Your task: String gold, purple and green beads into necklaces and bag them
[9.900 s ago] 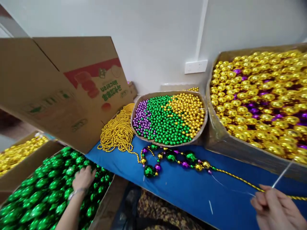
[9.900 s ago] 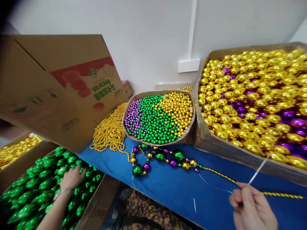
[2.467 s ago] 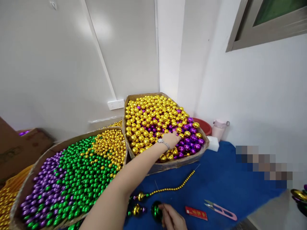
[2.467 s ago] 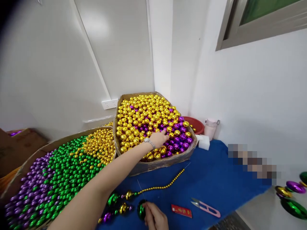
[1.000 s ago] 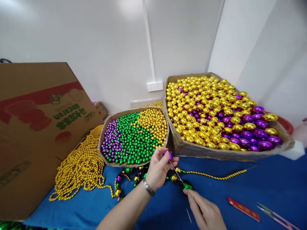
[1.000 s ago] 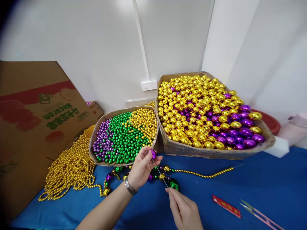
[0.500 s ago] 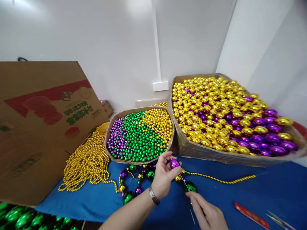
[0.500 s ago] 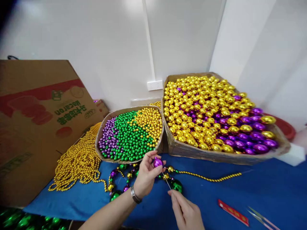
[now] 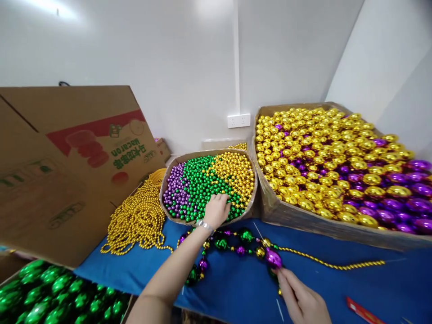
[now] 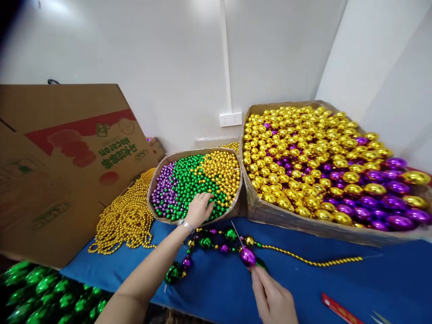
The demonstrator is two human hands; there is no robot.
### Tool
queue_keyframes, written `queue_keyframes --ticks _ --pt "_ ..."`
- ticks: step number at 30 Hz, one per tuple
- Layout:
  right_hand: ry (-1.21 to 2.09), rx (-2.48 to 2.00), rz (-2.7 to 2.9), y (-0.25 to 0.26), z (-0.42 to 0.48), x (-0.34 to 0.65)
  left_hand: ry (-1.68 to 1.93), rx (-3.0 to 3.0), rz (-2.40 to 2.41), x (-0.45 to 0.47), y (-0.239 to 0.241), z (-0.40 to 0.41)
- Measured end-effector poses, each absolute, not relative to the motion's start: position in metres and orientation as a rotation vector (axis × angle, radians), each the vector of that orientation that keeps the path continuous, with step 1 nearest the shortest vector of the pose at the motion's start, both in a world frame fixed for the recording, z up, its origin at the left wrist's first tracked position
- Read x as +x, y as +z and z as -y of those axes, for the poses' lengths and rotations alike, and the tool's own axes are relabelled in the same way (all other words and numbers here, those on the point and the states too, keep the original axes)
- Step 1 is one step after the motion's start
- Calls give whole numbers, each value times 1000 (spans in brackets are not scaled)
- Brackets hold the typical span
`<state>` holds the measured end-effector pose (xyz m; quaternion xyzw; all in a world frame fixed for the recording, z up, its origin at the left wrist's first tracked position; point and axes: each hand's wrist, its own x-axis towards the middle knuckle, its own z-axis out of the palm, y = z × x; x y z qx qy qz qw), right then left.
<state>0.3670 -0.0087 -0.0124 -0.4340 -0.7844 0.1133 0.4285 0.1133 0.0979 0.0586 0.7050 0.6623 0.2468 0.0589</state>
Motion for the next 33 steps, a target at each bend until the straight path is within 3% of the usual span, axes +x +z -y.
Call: queue_keyframes --ticks 2,10,15,18,33 --pt "283 -1076 1957 -14 8 364 651 2126 -2051 106 56 -115" --pt "288 -1085 1976 -11 12 363 837 1925 -1852 115 50 -111" --pt "285 -1062 1974 -9 14 359 1244 1081 -1105 135 56 -73" --pt "303 -1046 1979 -9 15 358 1287 745 -873 147 60 -57" --pt "238 -1064 1998 -12 14 364 1267 971 -901 154 65 -45"
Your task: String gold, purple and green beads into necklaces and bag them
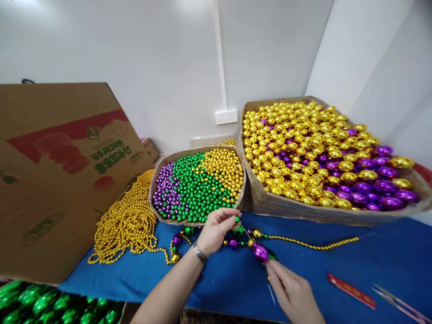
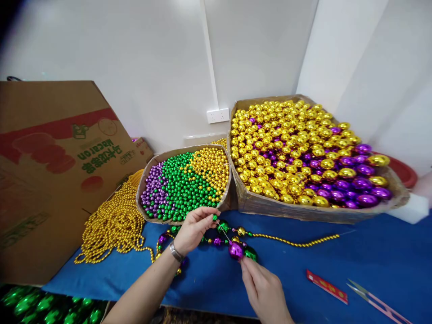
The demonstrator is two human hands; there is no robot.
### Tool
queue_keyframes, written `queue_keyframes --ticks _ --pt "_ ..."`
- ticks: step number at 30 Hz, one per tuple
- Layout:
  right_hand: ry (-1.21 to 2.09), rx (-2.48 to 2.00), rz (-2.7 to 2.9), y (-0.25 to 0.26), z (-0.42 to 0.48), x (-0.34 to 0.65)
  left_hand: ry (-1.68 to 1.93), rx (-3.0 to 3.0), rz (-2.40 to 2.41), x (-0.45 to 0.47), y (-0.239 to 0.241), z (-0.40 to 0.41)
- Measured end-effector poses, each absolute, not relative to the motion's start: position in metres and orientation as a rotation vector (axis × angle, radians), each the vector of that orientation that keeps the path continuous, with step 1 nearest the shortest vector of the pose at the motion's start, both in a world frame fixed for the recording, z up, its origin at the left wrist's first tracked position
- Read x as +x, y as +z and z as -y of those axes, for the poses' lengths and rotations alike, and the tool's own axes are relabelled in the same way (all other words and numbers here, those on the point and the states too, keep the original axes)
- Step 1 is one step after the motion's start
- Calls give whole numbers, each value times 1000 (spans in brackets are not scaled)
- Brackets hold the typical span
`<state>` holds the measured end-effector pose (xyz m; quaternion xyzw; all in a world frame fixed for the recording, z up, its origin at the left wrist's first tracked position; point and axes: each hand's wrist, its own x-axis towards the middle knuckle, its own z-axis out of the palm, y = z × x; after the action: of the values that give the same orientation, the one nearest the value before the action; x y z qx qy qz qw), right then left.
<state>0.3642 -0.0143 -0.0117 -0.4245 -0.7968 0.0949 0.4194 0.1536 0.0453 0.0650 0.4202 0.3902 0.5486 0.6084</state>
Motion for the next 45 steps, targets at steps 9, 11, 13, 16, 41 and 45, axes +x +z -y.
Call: queue_keyframes --ticks 9,11,13,16,41,45 --pt "424 -1358 1910 -16 17 394 1093 1140 -884 202 59 -39" --pt "544 -1409 1877 -25 17 404 1044 1182 -866 223 48 -36" --pt "593 -1429 1844 -39 17 410 1026 1327 -873 243 35 -35" --pt "550 -1459 1793 -60 15 416 1007 1653 -872 265 13 -37" --pt "555 -1475 681 -8 -34 535 598 2190 -827 284 -18 -60" --pt "453 -1582 519 -17 -43 579 582 2121 -835 273 -18 -63"
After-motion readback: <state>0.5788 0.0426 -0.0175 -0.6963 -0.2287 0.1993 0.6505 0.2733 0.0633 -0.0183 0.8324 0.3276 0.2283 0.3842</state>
